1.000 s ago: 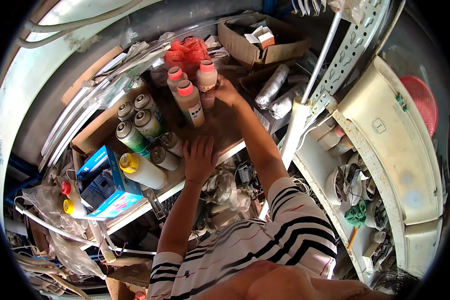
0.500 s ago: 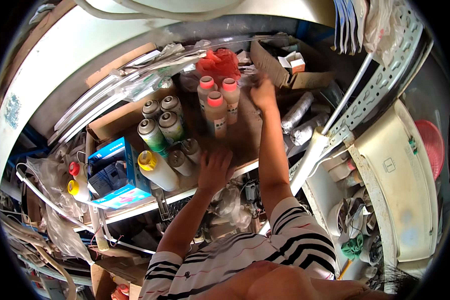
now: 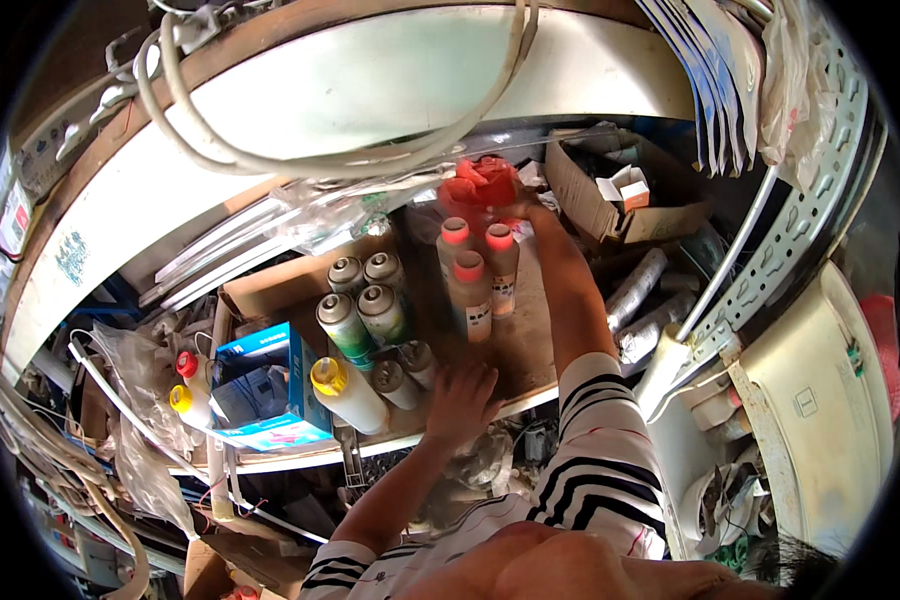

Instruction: The person handles several plastic bottles on a storage shelf, unscrewing a cap from one, pouring liquid into another, and then rearranging various bottles, cans, and a plastic bag across the shelves.

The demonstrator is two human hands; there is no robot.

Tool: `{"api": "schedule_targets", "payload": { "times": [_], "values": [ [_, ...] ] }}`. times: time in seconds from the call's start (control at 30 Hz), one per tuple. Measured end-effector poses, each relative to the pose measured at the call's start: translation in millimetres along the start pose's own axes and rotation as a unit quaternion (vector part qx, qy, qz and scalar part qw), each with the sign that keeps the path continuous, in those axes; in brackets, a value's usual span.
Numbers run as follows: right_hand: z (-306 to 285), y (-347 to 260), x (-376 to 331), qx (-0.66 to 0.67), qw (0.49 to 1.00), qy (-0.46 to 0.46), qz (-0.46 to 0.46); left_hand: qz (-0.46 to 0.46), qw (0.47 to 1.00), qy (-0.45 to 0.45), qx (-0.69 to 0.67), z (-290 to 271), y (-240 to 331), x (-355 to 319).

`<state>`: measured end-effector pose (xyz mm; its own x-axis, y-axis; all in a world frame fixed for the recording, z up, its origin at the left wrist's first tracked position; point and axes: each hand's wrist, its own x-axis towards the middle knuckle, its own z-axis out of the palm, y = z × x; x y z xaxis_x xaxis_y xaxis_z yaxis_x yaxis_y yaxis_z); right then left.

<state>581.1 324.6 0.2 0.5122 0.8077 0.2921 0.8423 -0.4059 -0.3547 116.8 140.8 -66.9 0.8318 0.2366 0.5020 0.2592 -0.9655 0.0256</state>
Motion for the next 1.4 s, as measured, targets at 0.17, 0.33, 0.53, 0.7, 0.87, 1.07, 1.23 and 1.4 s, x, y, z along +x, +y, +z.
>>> {"api": "schedule_targets", "payload": {
  "times": [0.17, 0.33, 0.53, 0.7, 0.87, 1.07, 1.23, 1.4],
  "values": [
    [27, 5, 11, -0.064, 0.995, -0.066, -0.029, 0.015, 0.999, 0.037, 0.025, 1, 0, 0],
    [-26, -20, -1, 0.066, 0.978, 0.138, 0.145, 0.023, 0.998, 0.051, 0.038, 7, -1, -4],
    [-133, -54, -40, 0.071, 0.948, 0.181, 0.253, 0.017, 0.999, 0.039, 0.033, 12, -2, -4],
    [-195, -70, -84, 0.037, 0.947, 0.172, 0.267, 0.018, 0.998, 0.06, 0.016, 12, -2, -3],
    [-240, -85, -124, 0.015, 0.947, 0.196, 0.252, 0.028, 0.997, 0.076, 0.002, 12, -3, -2],
    [-263, -111, -197, 0.102, 0.918, 0.355, 0.141, 0.041, 0.994, 0.098, -0.002, 12, -5, -4],
    [-260, -136, -271, 0.188, 0.845, 0.5, -0.016, 0.063, 0.985, 0.156, -0.048, -9, -1, -2],
    [-241, -161, -359, 0.217, 0.776, 0.563, -0.182, -0.057, 0.945, 0.175, -0.269, -67, 40, 8]
  ]
}}
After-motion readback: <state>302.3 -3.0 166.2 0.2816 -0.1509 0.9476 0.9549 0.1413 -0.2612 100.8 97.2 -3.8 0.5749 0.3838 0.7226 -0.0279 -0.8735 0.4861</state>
